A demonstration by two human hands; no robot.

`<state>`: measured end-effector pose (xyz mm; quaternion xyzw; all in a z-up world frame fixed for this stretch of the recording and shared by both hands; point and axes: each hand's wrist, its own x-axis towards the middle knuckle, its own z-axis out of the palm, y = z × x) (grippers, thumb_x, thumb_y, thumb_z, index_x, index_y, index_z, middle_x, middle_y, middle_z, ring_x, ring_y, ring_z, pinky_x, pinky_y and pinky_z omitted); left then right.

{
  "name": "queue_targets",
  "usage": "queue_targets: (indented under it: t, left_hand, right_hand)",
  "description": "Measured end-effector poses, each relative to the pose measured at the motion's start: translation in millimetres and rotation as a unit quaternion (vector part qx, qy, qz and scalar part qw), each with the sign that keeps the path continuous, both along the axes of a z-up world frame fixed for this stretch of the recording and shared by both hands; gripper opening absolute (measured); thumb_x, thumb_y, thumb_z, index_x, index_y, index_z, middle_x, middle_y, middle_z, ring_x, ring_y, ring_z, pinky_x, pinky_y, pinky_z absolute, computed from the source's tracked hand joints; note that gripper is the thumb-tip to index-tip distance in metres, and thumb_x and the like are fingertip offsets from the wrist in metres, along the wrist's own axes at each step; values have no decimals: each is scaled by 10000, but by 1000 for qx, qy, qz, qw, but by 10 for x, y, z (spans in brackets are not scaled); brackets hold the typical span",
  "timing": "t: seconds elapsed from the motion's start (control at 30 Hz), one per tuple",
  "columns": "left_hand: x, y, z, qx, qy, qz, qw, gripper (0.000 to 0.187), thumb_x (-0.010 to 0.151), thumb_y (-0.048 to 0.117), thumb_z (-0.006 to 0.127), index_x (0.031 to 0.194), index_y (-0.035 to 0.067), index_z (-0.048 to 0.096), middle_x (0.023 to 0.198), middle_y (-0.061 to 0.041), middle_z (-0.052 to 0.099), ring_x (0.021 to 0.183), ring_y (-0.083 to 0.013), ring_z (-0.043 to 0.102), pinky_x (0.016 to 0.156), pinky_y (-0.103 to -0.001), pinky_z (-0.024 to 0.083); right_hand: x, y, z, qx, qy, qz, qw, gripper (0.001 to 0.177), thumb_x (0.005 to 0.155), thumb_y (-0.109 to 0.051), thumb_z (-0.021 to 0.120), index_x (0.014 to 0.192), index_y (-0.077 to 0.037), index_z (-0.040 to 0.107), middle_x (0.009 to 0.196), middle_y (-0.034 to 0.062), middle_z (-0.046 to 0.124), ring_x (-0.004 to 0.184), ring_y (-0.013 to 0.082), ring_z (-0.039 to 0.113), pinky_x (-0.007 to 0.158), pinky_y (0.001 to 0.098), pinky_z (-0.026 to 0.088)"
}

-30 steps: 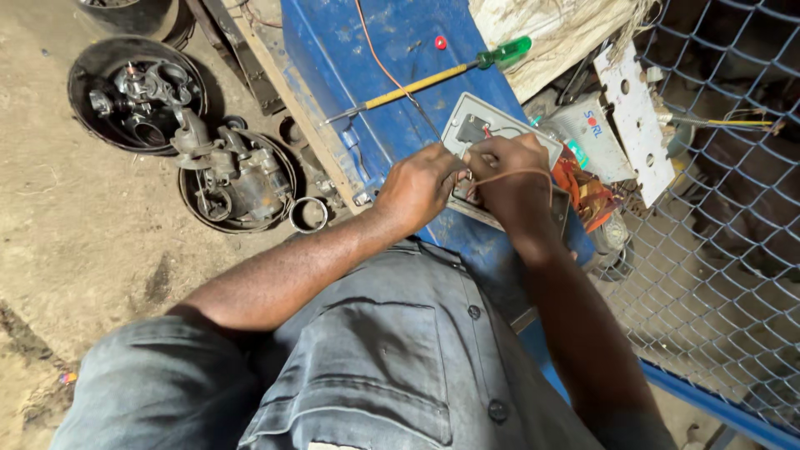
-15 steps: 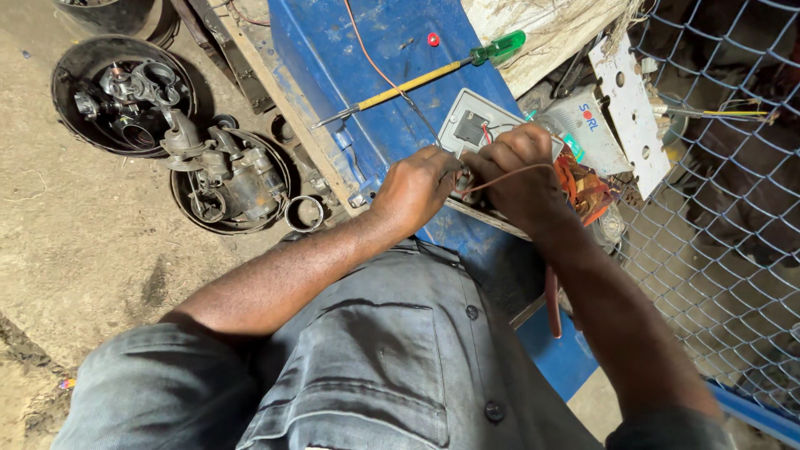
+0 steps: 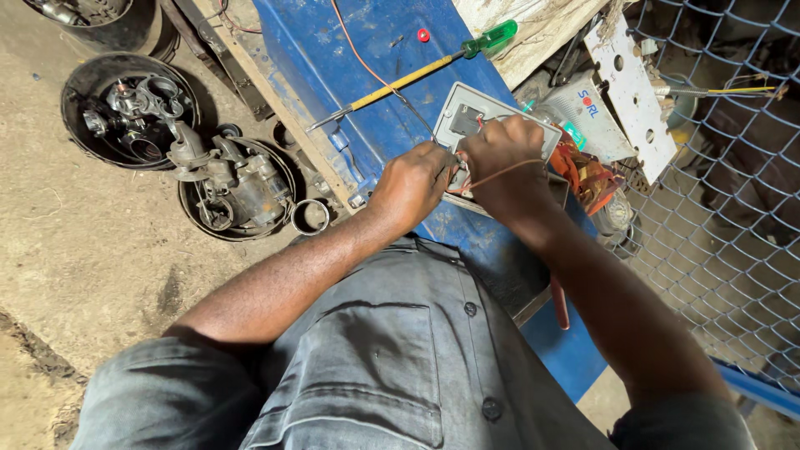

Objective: The person works on a small electrical box, using pliers and a screwdriver to strip wires, connect them to terminals, and test the device with a battery. They move between a workbench and a battery station, handling wires, a circuit board, and the box casing throughout.

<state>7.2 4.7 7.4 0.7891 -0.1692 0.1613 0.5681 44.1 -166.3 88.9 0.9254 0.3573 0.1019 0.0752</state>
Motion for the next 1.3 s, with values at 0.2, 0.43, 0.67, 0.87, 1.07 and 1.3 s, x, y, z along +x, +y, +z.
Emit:
queue_targets:
  t: [0.2,0.43,0.67,0.87,1.07,1.3]
  left_hand:
    - [10,-7,-2,12,-8,1,1000,83,951,101,690,972,22,669,925,-174,660,886,-400,672,760,-487,553]
    - [19,-11,11,18,-18,0,1000,66,953,85,679,957,21,664,909,-174,653,873,-401,675,759,-487,555]
    - [14,-11,14,16,-1,-5,1000,73,948,87,680,972,19,667,926,-179,655,876,-403,679,756,-485,557]
    - [8,20,46,5,16,-16,1000,95,959,101,687,996,14,677,948,-176,665,893,-398,687,774,-480,559]
    - [10,21,45,2,19,-14,1000,109,934,88,693,1012,12,687,962,-185,668,902,-405,686,781,-480,560]
    - [11,13,28,10,6,-8,1000,111,939,83,688,1009,-2,675,963,-192,669,912,-420,676,785,-496,550]
  right_hand:
    - [-71,-55,-10,68,30,-5,997,155,958,-218,743,1098,-164,781,1000,61,641,1091,309,537,957,497,371]
    - [27,33,-18,44,10,-51,998,174,929,-285,737,941,-118,785,991,104,656,1089,339,541,920,530,370]
    - [68,30,-79,77,58,-121,988,159,924,-251,730,890,-107,787,993,126,676,1075,360,555,875,531,407]
    - [155,-41,34,113,146,-84,979,132,914,-230,742,949,-109,781,994,135,650,1055,367,550,920,522,442]
    - [153,-106,235,-68,-14,140,988,198,848,-165,712,1042,-142,747,1106,67,632,1165,286,586,1068,528,424]
    - [254,-123,336,-117,-66,250,959,196,873,-229,690,1050,-148,703,1186,63,649,1228,251,597,1168,553,365]
